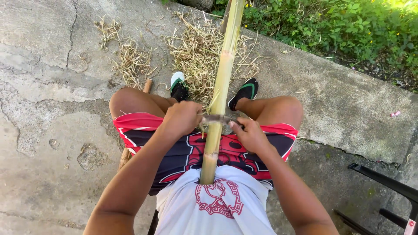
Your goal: Shaving the outer layer of a bamboo pole using a curved blade held with both hands.
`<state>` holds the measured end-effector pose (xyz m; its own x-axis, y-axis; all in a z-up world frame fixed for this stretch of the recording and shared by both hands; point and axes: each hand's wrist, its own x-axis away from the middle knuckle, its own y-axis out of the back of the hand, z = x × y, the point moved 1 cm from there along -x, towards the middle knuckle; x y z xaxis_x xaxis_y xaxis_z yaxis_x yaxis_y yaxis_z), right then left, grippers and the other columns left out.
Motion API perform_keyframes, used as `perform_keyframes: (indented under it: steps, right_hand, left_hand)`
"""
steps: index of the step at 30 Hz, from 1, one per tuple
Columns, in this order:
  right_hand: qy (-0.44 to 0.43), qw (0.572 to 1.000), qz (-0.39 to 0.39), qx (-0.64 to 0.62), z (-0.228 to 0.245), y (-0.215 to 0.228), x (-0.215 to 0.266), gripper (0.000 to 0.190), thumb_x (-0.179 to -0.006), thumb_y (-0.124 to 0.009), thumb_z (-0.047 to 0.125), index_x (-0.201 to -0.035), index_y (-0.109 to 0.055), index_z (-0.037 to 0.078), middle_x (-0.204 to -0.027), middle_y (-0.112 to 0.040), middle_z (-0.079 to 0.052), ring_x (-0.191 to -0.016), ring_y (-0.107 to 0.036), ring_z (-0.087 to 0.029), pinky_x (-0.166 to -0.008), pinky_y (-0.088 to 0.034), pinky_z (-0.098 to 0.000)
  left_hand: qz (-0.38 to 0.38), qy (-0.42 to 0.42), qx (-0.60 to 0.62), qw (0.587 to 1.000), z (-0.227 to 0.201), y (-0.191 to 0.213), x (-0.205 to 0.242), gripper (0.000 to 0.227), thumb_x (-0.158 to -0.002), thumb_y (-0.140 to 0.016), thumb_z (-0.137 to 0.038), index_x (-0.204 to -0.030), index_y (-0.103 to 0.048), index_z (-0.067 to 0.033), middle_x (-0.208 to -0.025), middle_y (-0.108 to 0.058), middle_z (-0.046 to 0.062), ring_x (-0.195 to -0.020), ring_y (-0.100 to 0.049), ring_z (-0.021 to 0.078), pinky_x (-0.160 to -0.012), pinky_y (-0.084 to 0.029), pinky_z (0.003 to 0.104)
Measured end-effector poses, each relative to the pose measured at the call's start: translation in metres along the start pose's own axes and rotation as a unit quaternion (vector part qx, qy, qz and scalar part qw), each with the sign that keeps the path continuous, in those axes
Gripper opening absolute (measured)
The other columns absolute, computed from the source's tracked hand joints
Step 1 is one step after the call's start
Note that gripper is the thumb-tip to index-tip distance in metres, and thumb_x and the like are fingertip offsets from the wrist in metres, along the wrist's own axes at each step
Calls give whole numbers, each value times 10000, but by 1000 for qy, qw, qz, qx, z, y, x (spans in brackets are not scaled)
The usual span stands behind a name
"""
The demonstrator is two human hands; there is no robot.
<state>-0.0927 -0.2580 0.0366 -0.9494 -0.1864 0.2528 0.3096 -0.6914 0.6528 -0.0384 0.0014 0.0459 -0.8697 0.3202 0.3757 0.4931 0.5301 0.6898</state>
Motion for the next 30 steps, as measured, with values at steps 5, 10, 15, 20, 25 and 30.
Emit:
perform_keyframes:
  steps: [5,10,15,20,25,30]
  right_hand:
    - [-2,1000,-23,5,-1,9,-33,343,-997,-636,359,-909,-672,29,-611,-585,-151,-518,-570,-265,-524,-457,-439]
    - [-11,990,-97,98,14,28,-102,395,-1020,-613,428,-855,-651,72,-611,-629,-128,-577,-632,-352,-561,-459,-497]
    - [-3,979,-127,160,32,31,-101,393,-1016,-616,462,-883,-662,95,-595,-620,-144,-587,-625,-405,-549,-448,-531]
    - [8,980,-60,192,29,11,-38,419,-1025,-610,452,-854,-637,70,-621,-628,-192,-652,-643,-452,-579,-467,-556]
    - [-35,994,41,99,40,11,7,362,-980,-615,429,-892,-664,81,-619,-626,-212,-605,-650,-431,-571,-483,-540]
    - [-33,996,-20,83,36,26,-30,366,-978,-613,432,-897,-670,79,-666,-664,-182,-595,-671,-384,-563,-487,-504]
  left_hand:
    - [-89,25,21,996,-8,2,-16,195,-923,-688,-322,-932,-696,-127,-943,-697,147,-884,-679,398,-754,-506,549]
    - [-210,0,81,974,4,3,-96,181,-943,-701,-301,-956,-675,-122,-971,-654,78,-821,-653,287,-723,-493,462]
    - [-245,-40,125,961,21,-2,-100,244,-929,-752,-317,-909,-661,-91,-927,-648,74,-805,-642,257,-724,-499,421]
    - [-112,-6,107,988,26,-11,-30,233,-913,-736,-339,-874,-715,-110,-871,-702,108,-803,-682,306,-720,-502,472]
    - [22,65,65,996,11,-6,28,225,-863,-744,-355,-923,-736,-138,-862,-713,135,-835,-690,361,-768,-515,517]
    - [-141,-6,76,987,-1,-6,-13,231,-919,-714,-327,-913,-694,-98,-909,-676,148,-848,-661,398,-719,-496,540]
